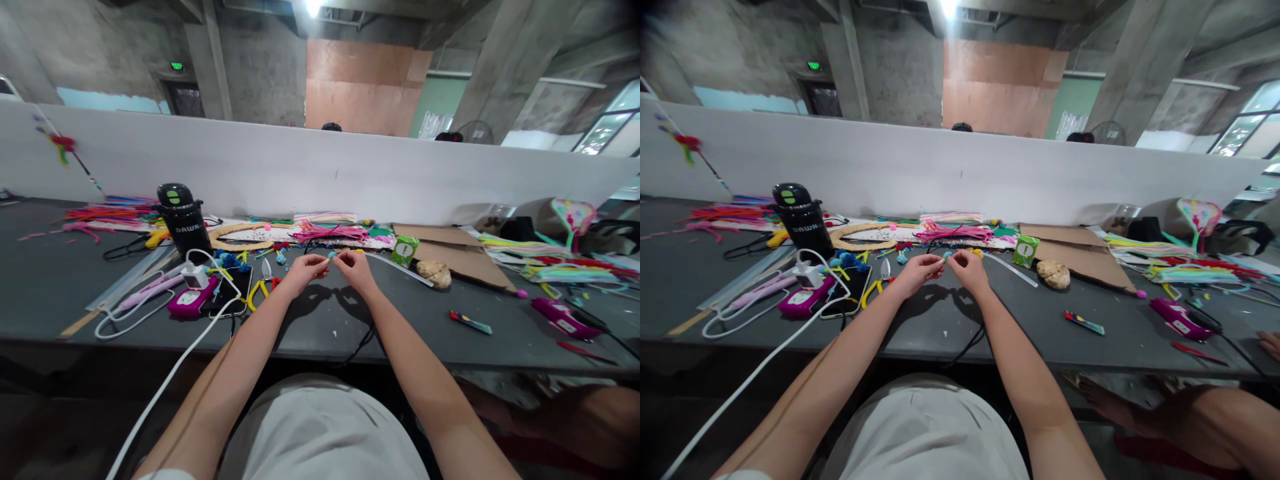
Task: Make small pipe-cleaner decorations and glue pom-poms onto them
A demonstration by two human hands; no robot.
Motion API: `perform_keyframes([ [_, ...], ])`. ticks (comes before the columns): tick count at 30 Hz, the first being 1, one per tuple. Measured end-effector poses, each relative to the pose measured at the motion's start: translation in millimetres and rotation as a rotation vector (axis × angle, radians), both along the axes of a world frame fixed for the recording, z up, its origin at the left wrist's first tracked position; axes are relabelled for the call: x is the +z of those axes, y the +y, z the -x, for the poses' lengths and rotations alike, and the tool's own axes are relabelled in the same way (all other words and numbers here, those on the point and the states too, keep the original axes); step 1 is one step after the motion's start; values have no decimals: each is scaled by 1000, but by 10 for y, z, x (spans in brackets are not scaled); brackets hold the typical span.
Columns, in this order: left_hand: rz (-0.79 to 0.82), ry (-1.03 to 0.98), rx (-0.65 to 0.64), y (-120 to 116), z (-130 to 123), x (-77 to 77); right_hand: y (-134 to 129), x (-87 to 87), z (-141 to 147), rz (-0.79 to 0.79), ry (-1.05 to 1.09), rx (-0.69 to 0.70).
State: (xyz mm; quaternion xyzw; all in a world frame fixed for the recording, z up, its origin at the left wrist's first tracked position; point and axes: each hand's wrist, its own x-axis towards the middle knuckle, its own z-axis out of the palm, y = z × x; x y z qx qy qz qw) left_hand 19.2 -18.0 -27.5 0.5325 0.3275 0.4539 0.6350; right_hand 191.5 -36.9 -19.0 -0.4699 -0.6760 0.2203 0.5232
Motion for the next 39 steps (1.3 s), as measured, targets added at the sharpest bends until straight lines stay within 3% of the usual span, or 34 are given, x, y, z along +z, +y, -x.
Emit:
perform_keyframes([
  [5,-28,24,27,-13,-3,22,-9,22,3,-5,11,-37],
  [14,-261,99,238,22,-14,43,55,-13,-50,25,40,-114],
  [21,-272,100,220,36,-12,17,16,-22,-7,40,-21,12],
  [33,-298,108,189,30,-14,4,19,-32,-24,21,-25,-8],
  [39,-276,91,235,25,-12,28,22,-14,-23,15,-1,-4],
])
